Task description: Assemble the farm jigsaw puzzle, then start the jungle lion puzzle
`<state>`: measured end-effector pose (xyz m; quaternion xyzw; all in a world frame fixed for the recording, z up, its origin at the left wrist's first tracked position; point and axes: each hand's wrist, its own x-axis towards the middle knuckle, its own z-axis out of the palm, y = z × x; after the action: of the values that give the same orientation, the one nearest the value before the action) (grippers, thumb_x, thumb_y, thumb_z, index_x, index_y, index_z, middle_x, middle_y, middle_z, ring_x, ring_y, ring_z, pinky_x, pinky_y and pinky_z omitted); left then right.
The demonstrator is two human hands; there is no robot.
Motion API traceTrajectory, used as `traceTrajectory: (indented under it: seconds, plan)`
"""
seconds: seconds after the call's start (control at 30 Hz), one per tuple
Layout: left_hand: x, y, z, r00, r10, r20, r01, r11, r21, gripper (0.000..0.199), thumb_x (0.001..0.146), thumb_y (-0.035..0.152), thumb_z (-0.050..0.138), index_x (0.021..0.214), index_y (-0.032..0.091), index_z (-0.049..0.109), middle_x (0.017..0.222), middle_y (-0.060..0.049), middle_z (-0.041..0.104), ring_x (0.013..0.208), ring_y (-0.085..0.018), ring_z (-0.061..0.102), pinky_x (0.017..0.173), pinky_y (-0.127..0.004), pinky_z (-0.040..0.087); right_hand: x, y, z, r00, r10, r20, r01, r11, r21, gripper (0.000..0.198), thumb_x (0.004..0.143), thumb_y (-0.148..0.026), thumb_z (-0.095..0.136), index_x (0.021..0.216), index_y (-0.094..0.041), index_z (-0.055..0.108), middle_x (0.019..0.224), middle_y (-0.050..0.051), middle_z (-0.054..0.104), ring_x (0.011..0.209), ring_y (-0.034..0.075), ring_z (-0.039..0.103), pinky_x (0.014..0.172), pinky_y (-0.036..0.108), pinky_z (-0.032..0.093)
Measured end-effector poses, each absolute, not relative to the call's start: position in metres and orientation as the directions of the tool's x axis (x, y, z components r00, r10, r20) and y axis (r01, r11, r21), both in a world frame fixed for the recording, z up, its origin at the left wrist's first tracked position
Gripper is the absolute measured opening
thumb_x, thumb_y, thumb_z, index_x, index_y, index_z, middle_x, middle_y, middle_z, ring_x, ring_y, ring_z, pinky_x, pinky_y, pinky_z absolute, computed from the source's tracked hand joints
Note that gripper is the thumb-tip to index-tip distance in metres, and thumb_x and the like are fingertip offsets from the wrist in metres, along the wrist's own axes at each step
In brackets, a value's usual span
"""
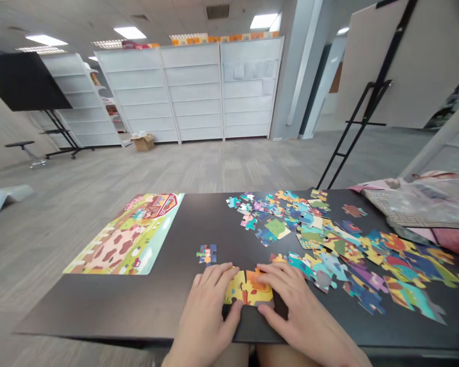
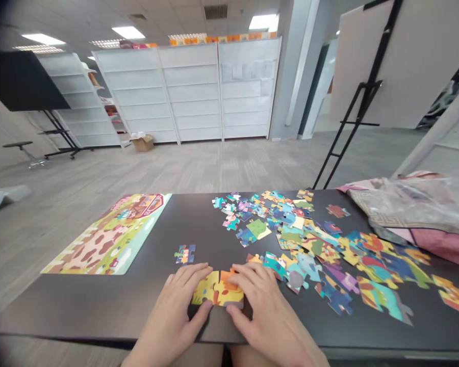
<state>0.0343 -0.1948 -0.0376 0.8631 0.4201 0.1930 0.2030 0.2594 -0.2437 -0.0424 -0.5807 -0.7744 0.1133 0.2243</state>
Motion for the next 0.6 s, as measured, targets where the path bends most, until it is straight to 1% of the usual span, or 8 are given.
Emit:
traceTrajectory:
  seconds: [0.13, 0.2, 0.3, 0.4, 0.6]
  plan:
    - [0.035, -0.193, -0.044, 0.503, 0.843, 0.193, 0.688, -0.525, 0.502, 0.042, 0.094, 0.02, 0.051, 0.135, 0.029, 0.052, 0.141, -0.006, 0.056, 0.13, -0.028, 0.048, 0.103, -0.05, 0.044, 0.264, -0.246, -0.044, -0.24, 0.948, 0.21, 0.828, 0.313, -0.465, 0.037, 0.086, -0.028, 0.064, 0.123, -0.027, 0.065, 0.141, 0.008, 0.058, 0.134, 0.031, 0.047, 0.113, 0.057, 0.037]
    - [0.036, -0.192, -0.047, 0.46, 0.864, 0.206, 0.712, -0.497, 0.496, 0.034, 0.096, 0.02, 0.047, 0.127, 0.028, 0.057, 0.143, -0.006, 0.055, 0.133, -0.029, 0.045, 0.103, -0.052, 0.044, 0.265, -0.248, -0.043, -0.286, 0.94, 0.187, 0.812, 0.342, -0.472, 0.03, 0.085, -0.028, 0.064, 0.116, -0.029, 0.068, 0.143, 0.006, 0.057, 0.134, 0.031, 0.046, 0.113, 0.058, 0.036]
    - [0.038, -0.189, -0.048, 0.448, 0.873, 0.193, 0.728, -0.481, 0.488, 0.026, 0.097, 0.019, 0.046, 0.114, 0.029, 0.062, 0.147, -0.004, 0.053, 0.137, -0.03, 0.042, 0.102, -0.053, 0.044, 0.264, -0.249, -0.042, -0.34, 0.926, 0.163, 0.798, 0.375, -0.472, 0.023, 0.086, -0.029, 0.065, 0.107, -0.032, 0.071, 0.141, 0.002, 0.059, 0.134, 0.031, 0.046, 0.113, 0.058, 0.036]
    - [0.04, -0.187, -0.048, 0.458, 0.87, 0.185, 0.733, -0.487, 0.475, 0.028, 0.098, 0.017, 0.043, 0.114, 0.031, 0.062, 0.148, -0.001, 0.052, 0.136, -0.029, 0.043, 0.1, -0.053, 0.045, 0.262, -0.248, -0.04, -0.339, 0.926, 0.166, 0.802, 0.377, -0.464, 0.021, 0.088, -0.032, 0.065, 0.107, -0.034, 0.072, 0.139, 0.002, 0.061, 0.133, 0.031, 0.047, 0.112, 0.059, 0.036]
    - [0.04, -0.189, -0.053, 0.442, 0.869, 0.223, 0.733, -0.493, 0.469, 0.039, 0.098, 0.013, 0.04, 0.123, 0.035, 0.061, 0.15, -0.001, 0.048, 0.136, -0.029, 0.042, 0.1, -0.054, 0.046, 0.262, -0.248, -0.04, -0.341, 0.926, 0.166, 0.804, 0.378, -0.459, 0.019, 0.089, -0.034, 0.064, 0.106, -0.034, 0.072, 0.138, 0.002, 0.062, 0.132, 0.031, 0.047, 0.111, 0.059, 0.036]
